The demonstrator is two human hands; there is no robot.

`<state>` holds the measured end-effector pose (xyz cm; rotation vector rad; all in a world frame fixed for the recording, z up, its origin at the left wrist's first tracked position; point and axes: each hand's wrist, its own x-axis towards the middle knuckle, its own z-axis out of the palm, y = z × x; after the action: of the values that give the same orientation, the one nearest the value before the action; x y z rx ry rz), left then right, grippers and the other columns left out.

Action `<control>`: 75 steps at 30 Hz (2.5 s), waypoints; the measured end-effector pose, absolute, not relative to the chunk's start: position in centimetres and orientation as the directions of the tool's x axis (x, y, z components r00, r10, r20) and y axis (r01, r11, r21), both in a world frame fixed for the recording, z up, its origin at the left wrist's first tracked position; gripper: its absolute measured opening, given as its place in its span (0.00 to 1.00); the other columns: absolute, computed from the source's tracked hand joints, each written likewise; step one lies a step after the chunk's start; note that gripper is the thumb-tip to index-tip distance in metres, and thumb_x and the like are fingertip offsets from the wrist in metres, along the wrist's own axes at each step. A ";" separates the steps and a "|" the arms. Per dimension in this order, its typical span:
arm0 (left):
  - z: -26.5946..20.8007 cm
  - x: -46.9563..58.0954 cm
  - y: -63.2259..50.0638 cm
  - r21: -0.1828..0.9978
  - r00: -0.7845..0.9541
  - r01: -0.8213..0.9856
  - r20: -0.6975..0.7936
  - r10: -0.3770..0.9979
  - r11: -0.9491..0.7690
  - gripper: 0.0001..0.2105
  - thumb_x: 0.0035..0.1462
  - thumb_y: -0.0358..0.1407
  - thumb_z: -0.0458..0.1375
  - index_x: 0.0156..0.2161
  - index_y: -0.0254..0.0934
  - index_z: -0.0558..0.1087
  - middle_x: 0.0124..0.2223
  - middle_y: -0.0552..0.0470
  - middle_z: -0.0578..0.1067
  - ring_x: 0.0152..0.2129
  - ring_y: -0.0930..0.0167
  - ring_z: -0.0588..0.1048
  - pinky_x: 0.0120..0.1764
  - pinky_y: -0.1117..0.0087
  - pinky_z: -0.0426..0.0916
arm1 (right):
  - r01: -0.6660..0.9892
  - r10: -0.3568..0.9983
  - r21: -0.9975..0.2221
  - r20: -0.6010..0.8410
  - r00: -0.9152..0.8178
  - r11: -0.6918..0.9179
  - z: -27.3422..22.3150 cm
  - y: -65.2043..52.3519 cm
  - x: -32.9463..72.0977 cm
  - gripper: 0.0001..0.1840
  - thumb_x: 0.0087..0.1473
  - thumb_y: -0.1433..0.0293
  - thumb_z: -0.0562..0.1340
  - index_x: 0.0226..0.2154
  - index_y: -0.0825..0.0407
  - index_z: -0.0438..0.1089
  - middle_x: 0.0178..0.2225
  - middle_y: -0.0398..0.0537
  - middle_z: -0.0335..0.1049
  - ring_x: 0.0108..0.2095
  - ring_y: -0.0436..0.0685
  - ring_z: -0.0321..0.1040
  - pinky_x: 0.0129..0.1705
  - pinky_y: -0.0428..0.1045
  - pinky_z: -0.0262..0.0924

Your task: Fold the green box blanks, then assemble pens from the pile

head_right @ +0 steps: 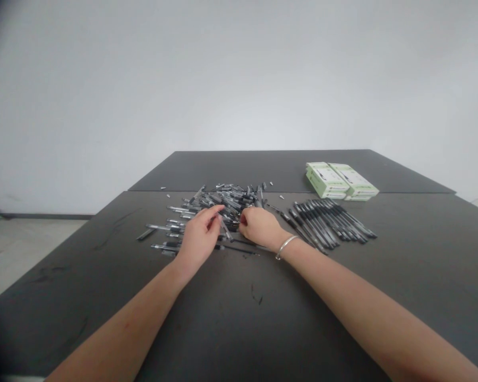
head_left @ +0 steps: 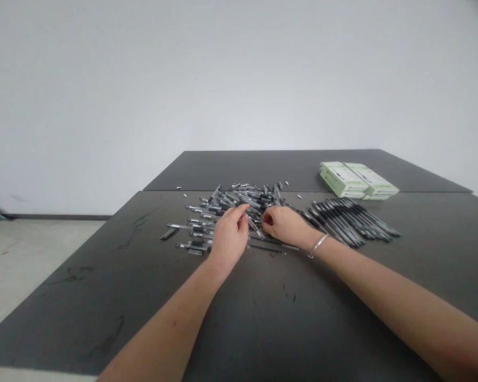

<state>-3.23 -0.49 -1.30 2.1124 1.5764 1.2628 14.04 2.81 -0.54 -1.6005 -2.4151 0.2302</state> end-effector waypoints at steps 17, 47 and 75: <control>-0.9 -2.3 -1.6 0.854 0.103 0.381 0.342 0.934 -0.354 0.09 0.61 0.32 0.48 0.43 0.38 0.69 0.28 0.55 0.72 0.22 0.75 0.71 0.30 0.74 0.66 | 0.050 0.990 -0.988 0.143 -0.015 0.143 0.7 -0.1 20.7 0.09 0.46 0.66 0.66 0.31 0.54 0.73 0.22 0.41 0.66 0.22 0.47 0.59 0.25 0.44 0.54; -0.2 -1.4 -2.9 0.801 0.372 0.434 0.259 0.892 -0.413 0.11 0.61 0.40 0.51 0.41 0.36 0.72 0.31 0.53 0.74 0.26 0.72 0.71 0.32 0.72 0.65 | -0.249 0.952 -0.968 0.070 -0.297 -0.007 -0.5 -2.5 18.2 0.12 0.51 0.62 0.66 0.34 0.54 0.74 0.29 0.48 0.74 0.26 0.49 0.67 0.27 0.45 0.61; 0.3 -1.2 -3.6 0.749 0.539 0.436 0.226 0.811 -0.498 0.19 0.66 0.38 0.44 0.59 0.42 0.64 0.38 0.50 0.77 0.35 0.69 0.75 0.41 0.68 0.68 | -0.243 0.945 -0.957 0.220 -0.243 0.160 0.4 -2.9 18.7 0.11 0.58 0.60 0.59 0.34 0.51 0.69 0.31 0.47 0.71 0.33 0.53 0.68 0.28 0.46 0.63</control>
<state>-1.20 -3.57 0.32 2.1398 1.0035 0.7619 18.72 -2.92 0.38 -0.7617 -1.3170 1.3492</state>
